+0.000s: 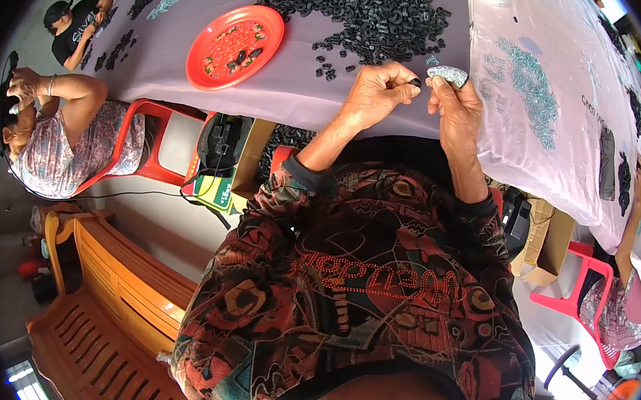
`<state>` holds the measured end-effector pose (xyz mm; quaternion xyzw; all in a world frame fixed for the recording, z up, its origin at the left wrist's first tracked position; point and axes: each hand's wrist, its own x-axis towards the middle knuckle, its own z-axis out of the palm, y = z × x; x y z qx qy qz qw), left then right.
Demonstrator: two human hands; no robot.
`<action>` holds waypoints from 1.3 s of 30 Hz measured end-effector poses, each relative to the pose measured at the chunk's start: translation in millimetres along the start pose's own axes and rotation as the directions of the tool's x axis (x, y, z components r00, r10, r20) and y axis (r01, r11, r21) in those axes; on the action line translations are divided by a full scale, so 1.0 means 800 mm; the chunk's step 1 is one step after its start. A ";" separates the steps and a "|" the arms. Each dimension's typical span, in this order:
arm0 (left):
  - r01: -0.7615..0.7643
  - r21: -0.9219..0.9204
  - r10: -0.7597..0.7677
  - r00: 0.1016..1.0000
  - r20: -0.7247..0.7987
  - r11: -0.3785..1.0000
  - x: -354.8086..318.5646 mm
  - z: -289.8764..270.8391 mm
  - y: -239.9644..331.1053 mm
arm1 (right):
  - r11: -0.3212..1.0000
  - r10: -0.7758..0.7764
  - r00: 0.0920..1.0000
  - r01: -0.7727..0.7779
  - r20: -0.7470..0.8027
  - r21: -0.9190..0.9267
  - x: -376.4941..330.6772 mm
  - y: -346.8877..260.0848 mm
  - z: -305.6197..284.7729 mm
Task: The person picks up black plastic components from a pile, fits them together by hand, and places the assembled pieces into a red tray. After filling the tray, the person moves the assembled components back onto the table surface.
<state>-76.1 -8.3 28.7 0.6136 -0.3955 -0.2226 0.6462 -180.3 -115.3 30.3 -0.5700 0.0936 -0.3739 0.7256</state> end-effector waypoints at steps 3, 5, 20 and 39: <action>0.016 0.035 -0.017 1.000 0.027 0.999 -0.001 0.001 0.001 | 1.000 0.008 1.000 -0.008 0.006 -0.017 -0.003 0.001 0.003; 0.012 0.040 -0.013 0.999 0.033 0.999 -0.001 0.001 0.001 | 0.998 0.002 1.000 -0.001 0.018 -0.059 -0.003 0.002 0.002; 0.036 -0.012 -0.035 0.997 0.070 0.999 0.000 -0.003 -0.001 | 0.996 0.030 0.999 -0.033 -0.028 -0.087 -0.003 0.009 0.001; 0.169 -0.351 -0.144 0.985 0.095 0.921 -0.003 -0.005 -0.001 | 0.975 0.001 1.000 0.001 0.009 -0.222 -0.008 0.004 0.001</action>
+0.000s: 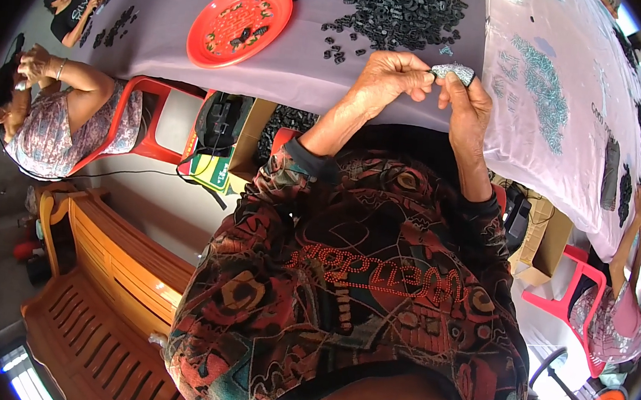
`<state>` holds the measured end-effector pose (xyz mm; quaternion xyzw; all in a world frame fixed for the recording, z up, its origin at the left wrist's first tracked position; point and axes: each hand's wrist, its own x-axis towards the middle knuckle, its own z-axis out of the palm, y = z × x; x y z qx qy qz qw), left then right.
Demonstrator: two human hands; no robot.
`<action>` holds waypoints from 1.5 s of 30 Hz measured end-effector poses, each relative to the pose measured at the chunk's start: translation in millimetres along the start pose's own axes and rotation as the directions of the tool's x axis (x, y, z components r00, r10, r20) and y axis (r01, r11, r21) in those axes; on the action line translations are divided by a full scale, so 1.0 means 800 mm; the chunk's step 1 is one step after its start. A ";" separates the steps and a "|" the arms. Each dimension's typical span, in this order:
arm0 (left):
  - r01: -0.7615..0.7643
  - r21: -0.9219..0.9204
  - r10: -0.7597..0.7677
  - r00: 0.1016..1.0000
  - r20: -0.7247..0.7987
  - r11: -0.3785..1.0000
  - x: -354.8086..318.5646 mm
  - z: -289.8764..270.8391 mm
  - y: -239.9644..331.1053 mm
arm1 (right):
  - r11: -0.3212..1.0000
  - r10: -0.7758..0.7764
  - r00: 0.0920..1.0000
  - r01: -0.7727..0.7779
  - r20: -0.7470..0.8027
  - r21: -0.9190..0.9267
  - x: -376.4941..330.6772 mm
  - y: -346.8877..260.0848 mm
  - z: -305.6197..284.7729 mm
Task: The person picks up black plastic components from a pile, fits them together by hand, and places the assembled pieces into a red tray. After filling the tray, the person moves the assembled components back onto the table surface.
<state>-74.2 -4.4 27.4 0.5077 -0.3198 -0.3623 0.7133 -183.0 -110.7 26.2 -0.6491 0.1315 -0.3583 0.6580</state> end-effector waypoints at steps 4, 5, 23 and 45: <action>0.008 0.013 -0.008 1.000 -0.009 1.000 0.001 -0.007 0.000 | 0.932 -0.154 0.987 0.157 0.036 -0.328 -0.001 0.002 0.003; 0.004 0.024 -0.004 1.000 -0.007 1.000 0.002 -0.007 0.000 | 0.909 -0.195 0.979 0.200 0.053 -0.365 -0.001 0.002 0.002; -0.007 0.039 0.004 0.996 0.085 0.999 0.002 -0.016 0.002 | 0.978 0.136 0.985 -0.151 0.107 0.143 0.000 0.007 0.002; 0.151 0.089 -0.173 0.757 0.629 0.984 -0.014 -0.002 0.019 | 0.853 0.010 0.917 0.201 0.400 -0.482 0.073 0.022 0.047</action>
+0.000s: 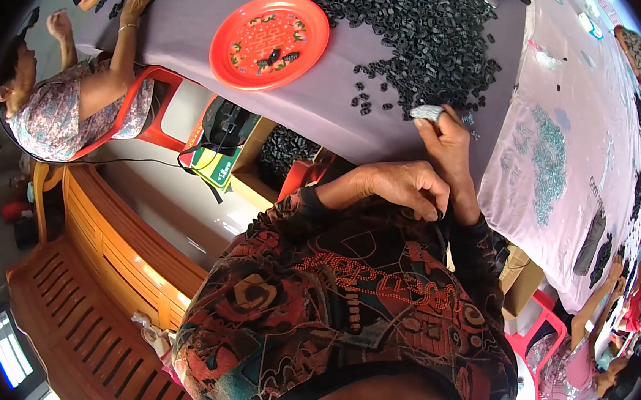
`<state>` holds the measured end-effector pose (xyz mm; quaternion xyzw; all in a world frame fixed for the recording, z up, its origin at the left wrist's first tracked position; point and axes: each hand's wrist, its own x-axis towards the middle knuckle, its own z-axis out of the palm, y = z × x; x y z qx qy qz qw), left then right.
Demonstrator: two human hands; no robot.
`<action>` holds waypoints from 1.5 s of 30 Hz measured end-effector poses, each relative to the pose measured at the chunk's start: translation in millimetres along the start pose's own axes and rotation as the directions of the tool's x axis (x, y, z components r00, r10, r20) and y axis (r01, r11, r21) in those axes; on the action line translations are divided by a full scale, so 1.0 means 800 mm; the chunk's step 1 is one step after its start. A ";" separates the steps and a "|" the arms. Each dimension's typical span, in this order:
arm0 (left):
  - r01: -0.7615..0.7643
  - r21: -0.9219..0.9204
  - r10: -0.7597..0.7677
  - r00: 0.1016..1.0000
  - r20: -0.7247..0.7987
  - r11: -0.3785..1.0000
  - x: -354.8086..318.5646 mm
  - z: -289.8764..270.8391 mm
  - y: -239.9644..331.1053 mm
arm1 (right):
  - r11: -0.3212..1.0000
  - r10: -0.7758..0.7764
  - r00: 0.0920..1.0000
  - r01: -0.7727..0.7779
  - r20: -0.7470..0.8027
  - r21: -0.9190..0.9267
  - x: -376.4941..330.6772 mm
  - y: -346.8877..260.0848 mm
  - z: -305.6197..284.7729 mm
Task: The person picks up black plastic components from a pile, fits them together by hand, and places the assembled pieces into a red tray. After filling the tray, the person moves the assembled components back onto the table surface.
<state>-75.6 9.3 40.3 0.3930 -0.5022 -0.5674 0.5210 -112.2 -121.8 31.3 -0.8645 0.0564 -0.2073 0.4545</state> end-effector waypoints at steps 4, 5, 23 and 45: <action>0.004 -0.060 -0.005 1.000 -0.013 0.998 -0.011 -0.012 0.015 | 0.933 -0.254 0.944 0.297 0.213 -0.202 0.034 0.003 0.031; -0.004 -0.092 0.001 1.000 -0.023 0.996 -0.013 -0.013 0.015 | 0.898 -0.278 0.921 0.350 0.271 -0.268 0.040 0.005 0.037; -0.242 0.005 0.154 0.602 -0.783 0.970 0.001 -0.064 0.018 | 0.766 0.316 0.942 -0.325 0.116 0.554 0.040 0.017 -0.028; -0.087 0.048 0.095 0.681 -0.727 0.995 0.050 -0.048 0.016 | 0.572 0.347 0.937 -0.252 0.048 0.781 -0.009 0.009 -0.072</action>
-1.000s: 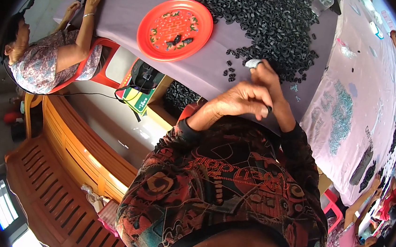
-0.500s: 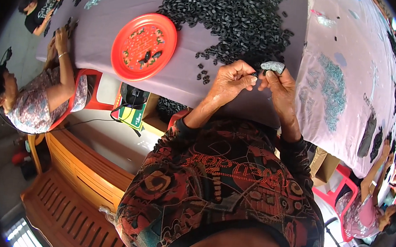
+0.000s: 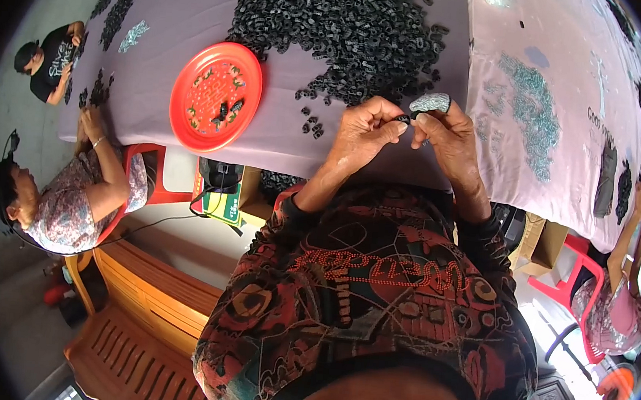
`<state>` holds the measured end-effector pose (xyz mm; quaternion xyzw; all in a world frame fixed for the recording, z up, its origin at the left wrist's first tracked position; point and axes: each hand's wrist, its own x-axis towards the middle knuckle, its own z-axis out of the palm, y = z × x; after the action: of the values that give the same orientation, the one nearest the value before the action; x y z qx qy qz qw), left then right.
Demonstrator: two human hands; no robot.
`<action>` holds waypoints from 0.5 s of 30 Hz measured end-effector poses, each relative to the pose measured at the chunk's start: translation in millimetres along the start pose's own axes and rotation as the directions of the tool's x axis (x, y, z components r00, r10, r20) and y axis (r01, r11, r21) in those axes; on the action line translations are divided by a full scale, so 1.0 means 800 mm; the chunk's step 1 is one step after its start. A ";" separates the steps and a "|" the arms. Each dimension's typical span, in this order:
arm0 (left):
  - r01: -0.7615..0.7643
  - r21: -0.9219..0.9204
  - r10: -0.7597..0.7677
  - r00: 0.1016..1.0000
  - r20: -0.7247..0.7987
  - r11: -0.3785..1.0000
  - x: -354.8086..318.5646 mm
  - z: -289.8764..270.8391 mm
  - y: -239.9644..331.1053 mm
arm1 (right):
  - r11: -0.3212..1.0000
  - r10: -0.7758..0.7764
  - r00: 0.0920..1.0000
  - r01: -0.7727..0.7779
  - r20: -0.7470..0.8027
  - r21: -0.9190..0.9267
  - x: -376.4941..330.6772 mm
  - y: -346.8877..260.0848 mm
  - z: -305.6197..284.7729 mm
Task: The person picks up black plastic components from a pile, fits them together by hand, and places the assembled pieces into a red tray. After filling the tray, the person moves the assembled components back onto the table surface.
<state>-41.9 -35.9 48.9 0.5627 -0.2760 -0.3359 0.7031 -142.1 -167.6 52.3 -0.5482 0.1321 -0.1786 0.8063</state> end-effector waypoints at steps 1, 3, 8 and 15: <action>0.002 0.006 -0.002 1.000 0.012 1.000 0.000 0.000 0.000 | 1.000 0.005 1.000 -0.005 -0.007 -0.016 0.000 -0.001 0.000; -0.007 0.013 0.007 0.999 0.034 1.000 0.001 0.001 0.000 | 0.999 0.018 1.000 -0.019 -0.015 -0.039 0.001 -0.003 -0.002; 0.017 0.005 -0.017 0.998 0.068 1.000 0.002 0.002 -0.002 | 0.995 0.059 0.998 -0.056 0.027 -0.081 -0.001 -0.012 -0.007; -0.023 0.086 0.015 0.996 0.092 0.996 0.012 0.001 -0.004 | 0.956 0.049 0.997 -0.031 0.056 -0.292 0.000 -0.021 -0.006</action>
<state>-37.4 -44.6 46.0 0.5741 -0.3274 -0.3423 0.6679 -146.5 -177.6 66.4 -0.6632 0.1428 -0.1238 0.7242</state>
